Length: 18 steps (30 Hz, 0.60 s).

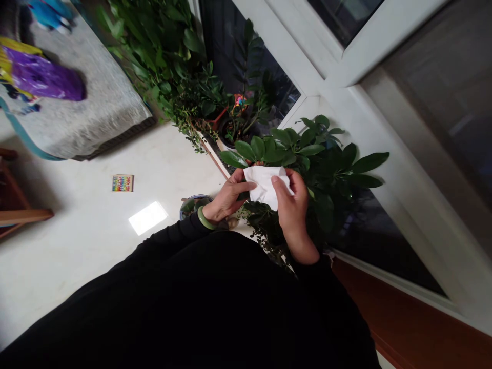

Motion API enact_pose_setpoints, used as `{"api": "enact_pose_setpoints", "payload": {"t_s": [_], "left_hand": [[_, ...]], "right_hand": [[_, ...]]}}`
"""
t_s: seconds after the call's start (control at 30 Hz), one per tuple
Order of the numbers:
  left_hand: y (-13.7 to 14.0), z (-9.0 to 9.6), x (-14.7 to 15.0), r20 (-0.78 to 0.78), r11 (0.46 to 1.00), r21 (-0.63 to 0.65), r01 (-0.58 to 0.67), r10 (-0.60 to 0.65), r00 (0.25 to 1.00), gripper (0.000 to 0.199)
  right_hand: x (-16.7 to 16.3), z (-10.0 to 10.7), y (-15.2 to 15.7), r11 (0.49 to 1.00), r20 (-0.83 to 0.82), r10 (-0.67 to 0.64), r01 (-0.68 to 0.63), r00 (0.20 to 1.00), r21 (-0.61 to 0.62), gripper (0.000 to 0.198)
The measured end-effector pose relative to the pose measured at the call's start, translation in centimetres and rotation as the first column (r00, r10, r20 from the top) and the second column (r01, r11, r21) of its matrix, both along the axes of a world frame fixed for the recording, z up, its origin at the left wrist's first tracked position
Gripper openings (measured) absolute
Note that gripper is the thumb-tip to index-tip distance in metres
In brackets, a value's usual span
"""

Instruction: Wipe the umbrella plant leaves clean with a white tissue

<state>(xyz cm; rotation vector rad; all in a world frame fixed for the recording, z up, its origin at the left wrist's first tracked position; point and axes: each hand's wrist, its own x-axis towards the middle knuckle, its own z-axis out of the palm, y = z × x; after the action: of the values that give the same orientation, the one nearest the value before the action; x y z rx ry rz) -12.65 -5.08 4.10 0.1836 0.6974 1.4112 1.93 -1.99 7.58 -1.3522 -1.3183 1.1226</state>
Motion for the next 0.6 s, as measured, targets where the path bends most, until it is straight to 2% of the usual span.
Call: {"api": "enact_pose_setpoints", "payload": {"t_s": [0.1, 0.27, 0.37, 0.5, 0.6], "left_hand": [[0.1, 0.0, -0.1, 0.025, 1.000, 0.000, 0.017, -0.017, 1.000, 0.045], [0.1, 0.0, 0.0, 0.018, 0.999, 0.030, 0.022, -0.022, 1.000, 0.051], [0.2, -0.1, 0.0, 0.057, 0.999, 0.043, 0.029, -0.031, 0.998, 0.056], [0.7, 0.1, -0.9, 0.145, 0.999, -0.009, 0.049, -0.048, 0.988, 0.033], [1.4, 0.5, -2.1, 0.193, 0.993, -0.037, 0.114, -0.105, 0.976, 0.044]], "right_hand": [[0.7, -0.8, 0.6, 0.999, -0.074, -0.045, 0.043, 0.996, -0.024, 0.027], [1.7, -1.4, 1.3, 0.996, 0.019, -0.039, 0.037, 0.999, 0.075, 0.030], [1.8, -0.7, 1.0, 0.992, 0.045, -0.041, 0.035, 0.998, 0.125, 0.026], [1.5, 0.9, 0.6, 0.966, 0.076, -0.110, 0.088, 0.991, 0.242, 0.019], [0.8, 2.0, 0.4, 0.928, 0.083, -0.144, 0.106, 0.986, 0.357, 0.017]]}}
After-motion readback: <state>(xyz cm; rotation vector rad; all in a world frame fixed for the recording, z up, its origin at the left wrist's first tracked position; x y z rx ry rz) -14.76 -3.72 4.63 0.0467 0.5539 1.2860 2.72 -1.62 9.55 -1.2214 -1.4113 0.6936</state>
